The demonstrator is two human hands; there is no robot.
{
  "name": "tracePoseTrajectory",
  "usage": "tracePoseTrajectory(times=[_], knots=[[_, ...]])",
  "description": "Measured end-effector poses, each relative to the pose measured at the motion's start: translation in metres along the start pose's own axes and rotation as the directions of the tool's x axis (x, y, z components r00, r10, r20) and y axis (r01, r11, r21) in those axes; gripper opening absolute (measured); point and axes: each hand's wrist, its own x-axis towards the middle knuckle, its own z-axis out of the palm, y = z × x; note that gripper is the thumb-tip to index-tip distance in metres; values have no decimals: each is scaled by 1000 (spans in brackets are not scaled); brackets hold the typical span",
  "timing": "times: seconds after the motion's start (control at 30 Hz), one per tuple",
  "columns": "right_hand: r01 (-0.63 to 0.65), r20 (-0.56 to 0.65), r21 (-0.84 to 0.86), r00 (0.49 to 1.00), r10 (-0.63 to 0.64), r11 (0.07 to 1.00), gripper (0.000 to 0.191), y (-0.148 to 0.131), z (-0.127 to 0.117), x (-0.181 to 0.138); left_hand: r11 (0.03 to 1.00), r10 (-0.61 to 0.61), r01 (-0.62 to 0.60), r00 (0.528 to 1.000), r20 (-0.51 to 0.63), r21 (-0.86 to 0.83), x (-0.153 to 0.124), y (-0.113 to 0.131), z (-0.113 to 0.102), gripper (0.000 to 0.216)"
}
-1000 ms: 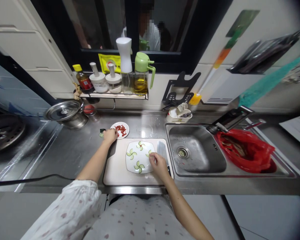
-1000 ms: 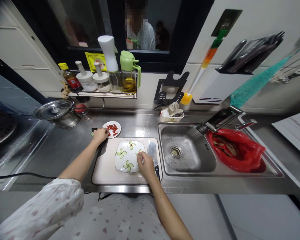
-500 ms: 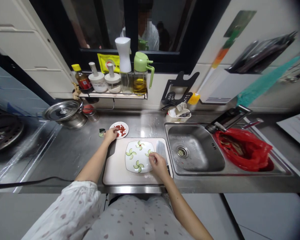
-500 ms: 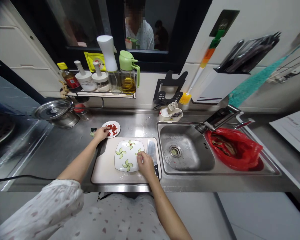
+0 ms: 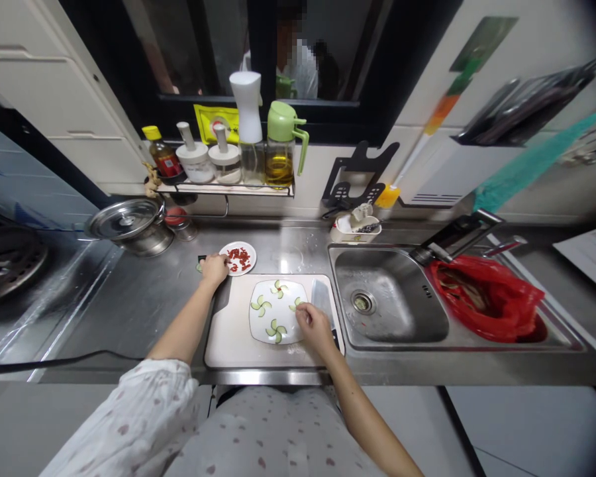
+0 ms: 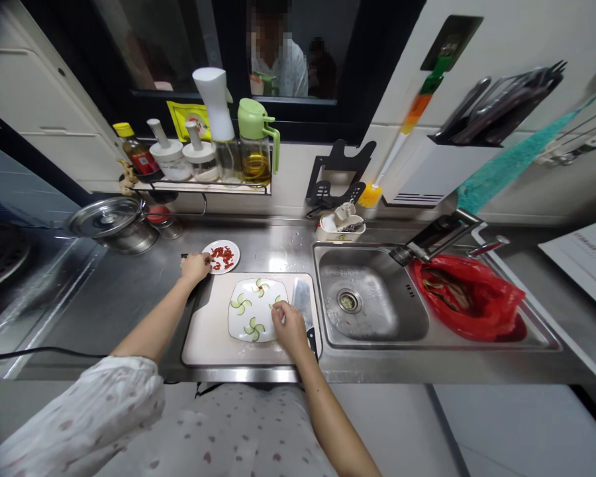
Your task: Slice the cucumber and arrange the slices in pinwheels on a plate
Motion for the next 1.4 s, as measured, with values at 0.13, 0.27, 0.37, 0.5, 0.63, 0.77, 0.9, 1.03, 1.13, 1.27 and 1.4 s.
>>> tracePoseTrajectory(times=[0.13, 0.27, 0.37, 0.5, 0.63, 0.77, 0.9, 1.03, 1.13, 1.27, 1.4], knots=[[-2, 2, -6, 1000, 2, 1000, 25, 3, 1, 1, 1000, -2, 2, 1000, -7, -23, 3, 1, 0, 33], [-2, -5, -1, 1000, 2, 1000, 25, 3, 1, 0, 1000, 24, -24, 1000, 11, -1, 5, 6, -1, 29], [-8, -5, 3, 1000, 8, 1000, 24, 2, -1, -1, 999, 28, -28, 1000, 15, 20, 7, 8, 0, 28], [-23, -3, -12, 1000, 23, 1000, 24, 1, -3, -3, 1000, 15, -14, 1000, -4, 24, 7, 10, 1, 28], [-32, 9, -11, 999, 33, 999, 24, 2, -4, -3, 999, -19, 17, 999, -38, -45, 5, 10, 2, 28], [-34, 10, 4, 999, 34, 999, 24, 1, -3, -1, 961, -78, 62, 996, -47, -270, 2, 15, 3, 23], [-15, 10, 20, 1000, 15, 1000, 24, -1, 0, 1, 775, -73, 25, 996, -49, -631, -7, 30, 8, 20], [-8, 15, 36, 1000, 7, 999, 23, -2, 2, 5, 484, -6, -24, 1000, -31, -875, -21, 49, 14, 22], [-13, 19, 36, 1000, 13, 999, 23, -5, -1, 13, 372, 94, -73, 995, -41, -925, -35, 60, 13, 30], [-3, 18, 32, 1000, 2, 999, 22, -16, -7, 31, 343, 252, -188, 962, -103, -920, -56, 73, 3, 37], [57, 3, 45, 998, -57, 997, 19, -29, -14, 51, 359, 374, -271, 919, -128, -893, -76, 87, -7, 39]])
